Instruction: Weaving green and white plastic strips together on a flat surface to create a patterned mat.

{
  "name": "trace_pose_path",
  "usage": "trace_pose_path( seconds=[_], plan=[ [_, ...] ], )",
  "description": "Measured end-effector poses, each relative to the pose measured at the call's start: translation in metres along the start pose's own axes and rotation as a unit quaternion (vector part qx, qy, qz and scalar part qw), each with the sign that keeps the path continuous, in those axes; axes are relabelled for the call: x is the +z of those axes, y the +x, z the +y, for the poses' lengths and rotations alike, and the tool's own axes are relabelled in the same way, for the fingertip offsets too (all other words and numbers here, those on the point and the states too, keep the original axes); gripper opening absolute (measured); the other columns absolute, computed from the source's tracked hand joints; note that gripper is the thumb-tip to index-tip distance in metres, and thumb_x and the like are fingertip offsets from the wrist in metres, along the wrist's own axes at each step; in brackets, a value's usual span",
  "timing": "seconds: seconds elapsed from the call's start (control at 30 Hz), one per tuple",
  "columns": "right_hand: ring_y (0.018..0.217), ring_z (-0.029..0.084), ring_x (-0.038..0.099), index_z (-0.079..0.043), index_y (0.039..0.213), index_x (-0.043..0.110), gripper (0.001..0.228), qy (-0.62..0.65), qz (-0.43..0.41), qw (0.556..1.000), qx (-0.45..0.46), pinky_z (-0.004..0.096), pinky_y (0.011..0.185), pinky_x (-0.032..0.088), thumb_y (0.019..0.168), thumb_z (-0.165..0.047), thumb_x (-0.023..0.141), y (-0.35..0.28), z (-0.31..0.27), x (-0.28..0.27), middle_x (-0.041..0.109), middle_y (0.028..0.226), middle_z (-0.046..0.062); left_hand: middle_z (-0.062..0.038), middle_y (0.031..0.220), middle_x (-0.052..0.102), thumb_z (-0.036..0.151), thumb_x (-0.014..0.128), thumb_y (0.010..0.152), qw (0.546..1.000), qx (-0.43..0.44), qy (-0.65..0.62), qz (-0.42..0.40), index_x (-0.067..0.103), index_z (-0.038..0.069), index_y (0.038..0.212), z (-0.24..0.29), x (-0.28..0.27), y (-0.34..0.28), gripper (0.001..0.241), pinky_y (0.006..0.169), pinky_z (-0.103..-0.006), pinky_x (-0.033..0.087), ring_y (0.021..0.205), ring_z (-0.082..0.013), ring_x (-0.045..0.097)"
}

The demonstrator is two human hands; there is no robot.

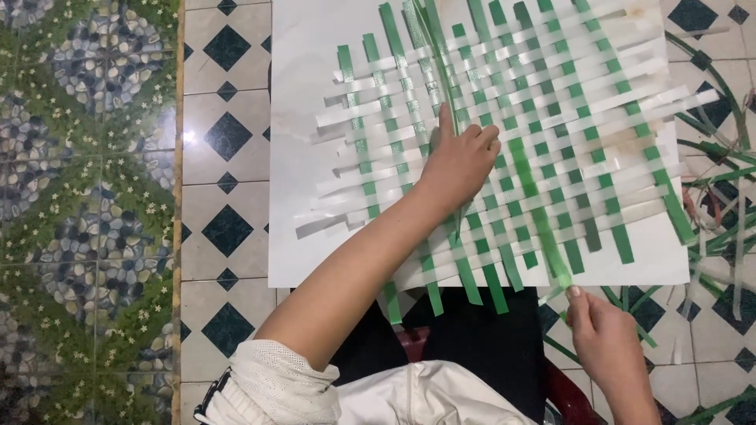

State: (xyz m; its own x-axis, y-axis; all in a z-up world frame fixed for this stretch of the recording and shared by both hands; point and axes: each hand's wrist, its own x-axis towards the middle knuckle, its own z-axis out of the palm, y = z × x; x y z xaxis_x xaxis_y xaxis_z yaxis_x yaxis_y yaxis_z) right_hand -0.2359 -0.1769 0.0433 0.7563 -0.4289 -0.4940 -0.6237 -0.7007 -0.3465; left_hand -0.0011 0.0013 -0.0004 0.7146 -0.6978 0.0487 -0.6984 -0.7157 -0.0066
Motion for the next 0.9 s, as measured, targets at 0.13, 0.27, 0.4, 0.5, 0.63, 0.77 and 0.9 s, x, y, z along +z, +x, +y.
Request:
trace_pose_path(
  seconds=[0.13, 0.27, 0.4, 0.5, 0.63, 0.77, 0.9],
  plan=[
    [0.047, 0.019, 0.028, -0.005, 0.063, 0.04, 0.053, 0.267, -0.065, 0.961, 0.017, 0.034, 0.047, 0.023, 0.107, -0.035, 0.044, 0.001, -0.012, -0.004, 0.03, 0.053, 0.005, -0.001, 0.11, 0.051, 0.008, 0.06, 0.082, 1.0, 0.012, 0.007, -0.012, 0.064, 0.015, 0.101, 0.002, -0.004, -0.004, 0.02, 0.103, -0.0776, 0.022, 0.096, -0.0219, 0.056],
    [0.048, 0.019, 0.036, -0.004, 0.065, 0.053, 0.058, 0.14, -0.027, 0.99, -0.01, 0.036, 0.05, 0.028, 0.106, -0.042, 0.039, 0.018, -0.015, 0.002, 0.039, 0.051, 0.006, 0.0, 0.11, 0.054, 0.008, 0.061, 0.083, 1.0, -0.002, 0.001, 0.012, 0.066, 0.016, 0.099, 0.002, -0.001, 0.0, 0.019, 0.103, -0.0775, 0.022, 0.097, -0.0217, 0.057],
    [0.042, 0.016, 0.03, -0.005, 0.068, 0.054, 0.054, 0.185, -0.048, 0.982, -0.006, 0.033, 0.042, 0.024, 0.107, -0.039, 0.04, 0.015, -0.011, 0.008, 0.036, 0.049, 0.004, 0.002, 0.108, 0.055, 0.006, 0.056, 0.085, 1.0, -0.017, 0.003, -0.003, 0.068, 0.018, 0.092, 0.006, -0.001, 0.001, 0.018, 0.104, -0.0772, 0.02, 0.094, -0.0211, 0.058],
    [0.042, 0.016, 0.032, -0.003, 0.073, 0.059, 0.049, 0.213, -0.074, 0.974, -0.015, 0.032, 0.041, 0.027, 0.108, -0.032, 0.041, 0.01, -0.017, 0.006, 0.039, 0.048, 0.005, 0.004, 0.095, 0.053, 0.008, 0.058, 0.085, 0.998, -0.03, 0.028, 0.057, 0.068, 0.019, 0.082, 0.011, 0.01, 0.002, 0.016, 0.105, -0.0773, 0.025, 0.082, -0.0191, 0.056],
    [0.052, 0.015, 0.031, -0.006, 0.074, 0.053, 0.043, 0.246, -0.086, 0.965, -0.013, 0.029, 0.049, 0.026, 0.108, -0.03, 0.042, 0.005, -0.008, 0.005, 0.039, 0.06, 0.004, 0.003, 0.111, 0.054, 0.013, 0.058, 0.086, 0.999, -0.021, 0.027, -0.009, 0.068, 0.02, 0.106, 0.008, 0.004, 0.001, 0.024, 0.105, -0.0774, 0.022, 0.099, -0.0193, 0.057],
    [0.051, 0.017, 0.032, -0.005, 0.077, 0.054, 0.042, 0.229, -0.07, 0.971, -0.002, 0.03, 0.046, 0.027, 0.109, -0.03, 0.043, 0.006, -0.021, -0.006, 0.041, 0.061, 0.004, 0.002, 0.105, 0.055, 0.011, 0.055, 0.087, 0.999, -0.017, 0.03, 0.033, 0.066, 0.017, 0.098, 0.008, 0.012, 0.002, 0.017, 0.103, -0.0772, 0.025, 0.09, -0.02, 0.058],
    [0.052, 0.015, 0.028, -0.007, 0.074, 0.049, 0.041, 0.225, -0.048, 0.973, -0.019, 0.032, 0.049, 0.023, 0.106, -0.031, 0.04, 0.01, -0.039, -0.003, 0.034, 0.059, 0.003, 0.003, 0.11, 0.056, 0.012, 0.056, 0.086, 0.999, -0.014, 0.032, 0.021, 0.066, 0.018, 0.102, 0.009, 0.007, -0.002, 0.02, 0.104, -0.0758, 0.024, 0.093, -0.0193, 0.059]
  ],
)
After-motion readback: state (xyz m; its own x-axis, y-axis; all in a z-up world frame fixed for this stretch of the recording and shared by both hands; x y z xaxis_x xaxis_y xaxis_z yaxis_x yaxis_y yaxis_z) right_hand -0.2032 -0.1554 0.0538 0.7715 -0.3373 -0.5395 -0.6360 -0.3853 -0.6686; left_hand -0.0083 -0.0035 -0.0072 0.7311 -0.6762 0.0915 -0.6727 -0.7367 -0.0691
